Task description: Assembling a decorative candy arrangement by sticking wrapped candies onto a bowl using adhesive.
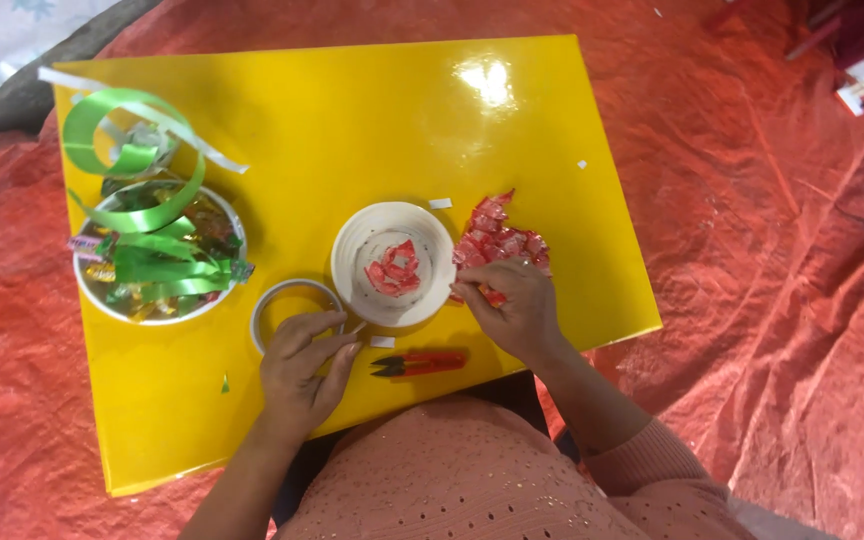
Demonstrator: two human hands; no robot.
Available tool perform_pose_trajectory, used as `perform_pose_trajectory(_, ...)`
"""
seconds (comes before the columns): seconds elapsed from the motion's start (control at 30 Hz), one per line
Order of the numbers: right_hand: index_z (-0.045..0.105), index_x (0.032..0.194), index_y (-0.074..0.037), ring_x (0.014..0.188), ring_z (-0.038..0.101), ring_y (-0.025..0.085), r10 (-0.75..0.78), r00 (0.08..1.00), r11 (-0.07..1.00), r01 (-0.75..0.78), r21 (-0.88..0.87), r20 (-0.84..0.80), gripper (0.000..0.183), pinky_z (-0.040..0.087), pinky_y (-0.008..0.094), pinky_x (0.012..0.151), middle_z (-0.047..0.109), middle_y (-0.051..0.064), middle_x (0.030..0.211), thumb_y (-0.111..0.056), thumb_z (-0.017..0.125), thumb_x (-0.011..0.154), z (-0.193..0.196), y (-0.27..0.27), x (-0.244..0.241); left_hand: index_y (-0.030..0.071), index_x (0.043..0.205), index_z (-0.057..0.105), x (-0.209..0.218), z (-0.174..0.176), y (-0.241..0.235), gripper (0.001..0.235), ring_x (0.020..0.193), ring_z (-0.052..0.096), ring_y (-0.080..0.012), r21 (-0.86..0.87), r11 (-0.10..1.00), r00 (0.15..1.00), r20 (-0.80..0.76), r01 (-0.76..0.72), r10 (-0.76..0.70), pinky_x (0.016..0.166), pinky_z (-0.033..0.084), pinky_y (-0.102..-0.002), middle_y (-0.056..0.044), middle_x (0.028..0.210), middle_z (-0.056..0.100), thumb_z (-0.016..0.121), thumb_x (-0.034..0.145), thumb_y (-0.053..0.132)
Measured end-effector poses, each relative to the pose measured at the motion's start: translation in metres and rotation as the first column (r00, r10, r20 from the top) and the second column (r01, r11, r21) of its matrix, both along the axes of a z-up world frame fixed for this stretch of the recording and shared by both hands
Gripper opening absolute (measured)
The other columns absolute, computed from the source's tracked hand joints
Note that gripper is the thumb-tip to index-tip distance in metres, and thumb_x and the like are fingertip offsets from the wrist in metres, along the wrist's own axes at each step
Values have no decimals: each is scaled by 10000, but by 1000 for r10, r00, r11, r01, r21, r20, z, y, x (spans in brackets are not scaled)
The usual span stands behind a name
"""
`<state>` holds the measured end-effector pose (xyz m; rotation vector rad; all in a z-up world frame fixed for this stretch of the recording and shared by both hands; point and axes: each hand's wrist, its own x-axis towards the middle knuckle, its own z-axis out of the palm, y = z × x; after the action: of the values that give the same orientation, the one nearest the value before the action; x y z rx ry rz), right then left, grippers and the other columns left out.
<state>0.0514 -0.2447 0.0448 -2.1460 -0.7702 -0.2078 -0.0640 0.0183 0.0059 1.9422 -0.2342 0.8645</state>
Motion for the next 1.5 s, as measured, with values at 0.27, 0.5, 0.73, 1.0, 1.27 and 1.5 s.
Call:
perform_pose_trajectory(0.27, 777, 941, -129, 731, 689, 171, -97, 984, 993, 106, -50, 148, 70, 529, 312, 718, 777, 3, 864, -189, 803, 917, 6, 3, 5, 81, 937, 756, -2, -3, 4, 41, 893, 704, -271, 129, 989, 992, -111, 71, -57, 929, 519, -433, -107, 1064, 735, 728, 927, 109)
perform_pose_trajectory(0.5, 786, 912, -162, 717, 662, 126, -143, 990, 985, 144, -92, 14, 75, 503, 298, 692, 768, -25, 826, -233, 774, 929, 6, -3, 7, 107, 1112, 728, -6, -1, -10, 185, 985, 705, -256, 281, 956, 985, -168, 81, -34, 957, 473, -409, -94, 1183, 724, 744, 929, 121)
perform_pose_trajectory(0.73, 795, 1063, -135, 818, 715, 287, 53, 997, 998, -55, -31, -58, 231, 551, 395, 814, 754, 53, 870, -232, 880, 872, -6, -3, 11, 3, 1324, 653, 12, 8, -15, 628, 1099, 685, -416, 272, 949, 979, -82, -161, 189, 962, 537, -525, -227, 1228, 675, 923, 774, 139)
perform_pose_trajectory(1.0, 805, 1062, -84, 868, 726, 326, 127, 989, 991, -124, 44, -72, 208, 572, 433, 826, 765, 120, 919, -102, 862, 863, -20, 13, 7, -19, 1433, 569, 35, 18, -12, 878, 1344, 547, -467, 239, 971, 884, -450, -13, 123, 1165, 296, -639, -277, 1389, 615, 979, 714, 273)
perform_pose_trajectory(1.27, 790, 1045, -53, 885, 719, 342, 128, 976, 992, -125, 31, -173, 180, 578, 454, 793, 756, 149, 917, -121, 839, 887, -20, 31, 10, 80, 1482, 545, 63, 3, -7, 852, 1430, 482, -407, 192, 968, 799, -601, 163, -15, 1228, 134, -639, -201, 1455, 597, 957, 755, 245)
perform_pose_trajectory(1.5, 779, 984, -70, 852, 709, 314, 100, 966, 995, -90, 52, -239, 174, 573, 436, 757, 738, 129, 875, -193, 852, 886, -25, 39, 5, 131, 1453, 589, 67, -19, -9, 773, 1386, 528, -400, 206, 963, 832, -553, 176, -34, 1206, 144, -662, -154, 1394, 650, 946, 770, 192)
